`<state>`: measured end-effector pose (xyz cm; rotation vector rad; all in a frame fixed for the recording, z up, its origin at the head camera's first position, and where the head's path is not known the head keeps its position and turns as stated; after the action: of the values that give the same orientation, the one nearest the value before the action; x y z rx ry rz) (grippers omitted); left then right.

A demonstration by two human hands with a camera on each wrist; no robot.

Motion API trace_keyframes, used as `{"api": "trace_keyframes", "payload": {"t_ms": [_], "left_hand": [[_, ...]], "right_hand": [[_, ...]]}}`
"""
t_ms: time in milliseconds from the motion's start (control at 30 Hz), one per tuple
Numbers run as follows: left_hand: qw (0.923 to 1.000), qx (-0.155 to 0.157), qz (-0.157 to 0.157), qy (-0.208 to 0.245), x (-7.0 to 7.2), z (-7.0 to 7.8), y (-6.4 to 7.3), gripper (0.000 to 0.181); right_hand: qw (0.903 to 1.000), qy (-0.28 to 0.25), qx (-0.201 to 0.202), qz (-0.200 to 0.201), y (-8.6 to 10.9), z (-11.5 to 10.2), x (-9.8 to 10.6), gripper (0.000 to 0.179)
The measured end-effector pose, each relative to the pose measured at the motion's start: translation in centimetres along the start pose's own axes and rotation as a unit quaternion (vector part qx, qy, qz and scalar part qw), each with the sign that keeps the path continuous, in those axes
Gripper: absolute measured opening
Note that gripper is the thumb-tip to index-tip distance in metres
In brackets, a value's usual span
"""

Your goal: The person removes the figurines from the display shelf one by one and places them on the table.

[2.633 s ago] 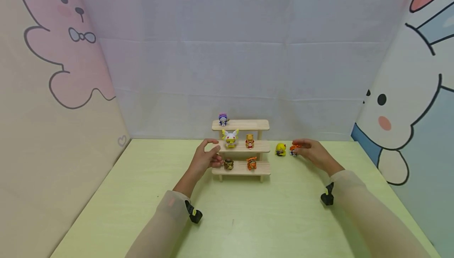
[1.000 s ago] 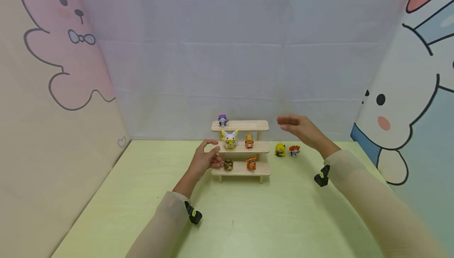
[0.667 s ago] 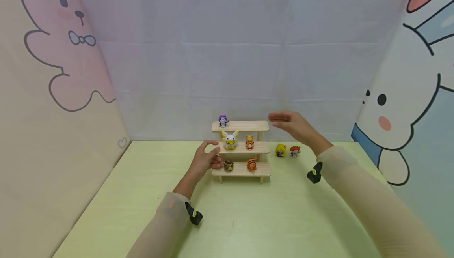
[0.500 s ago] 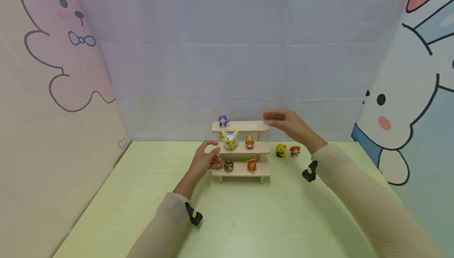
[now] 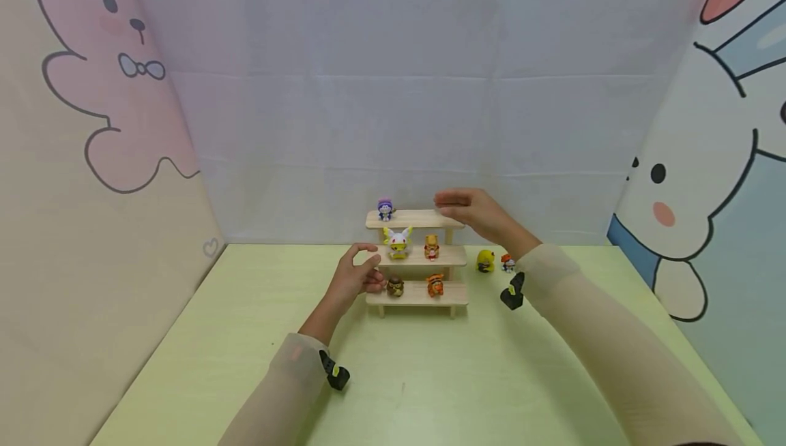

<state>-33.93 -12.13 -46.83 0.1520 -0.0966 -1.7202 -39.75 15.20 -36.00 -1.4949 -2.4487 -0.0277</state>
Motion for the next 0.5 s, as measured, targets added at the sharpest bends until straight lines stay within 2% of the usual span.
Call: {"api": "trace_keyframes", "payload": {"t_ms": [133,367,500], "left_hand": [[1.0,0.0,0.001,0.002,-0.1,0.2,0.2,0.034],[1.0,-0.001,-0.002,-0.001,-0.2,0.2,0.3,0.035],[1.0,-0.003,-0.001,-0.003,-0.1,0.1,0.1,0.036]], "right_hand": [[0.9999,-0.015,0.003,-0.007,-0.4,-0.3,-0.7,0.051],[0.9997,0.011,-0.011,-0.018,-1.1,-0.6,-1.6,0.052],[0.9997,0.006,-0.016,-0.02,-1.7,-0.7,-2.1,0.052]]}}
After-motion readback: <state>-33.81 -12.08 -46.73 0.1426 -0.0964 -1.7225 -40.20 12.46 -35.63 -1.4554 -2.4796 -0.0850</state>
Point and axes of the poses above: each hand's wrist, its own y-axis away from the middle knuckle, its own x-axis out of the back of the hand, z = x × y, the point moved 5 cm from there along -y, towards the middle knuckle, and after that the axes turned 4 degrees about x, right-handed, at the moved point
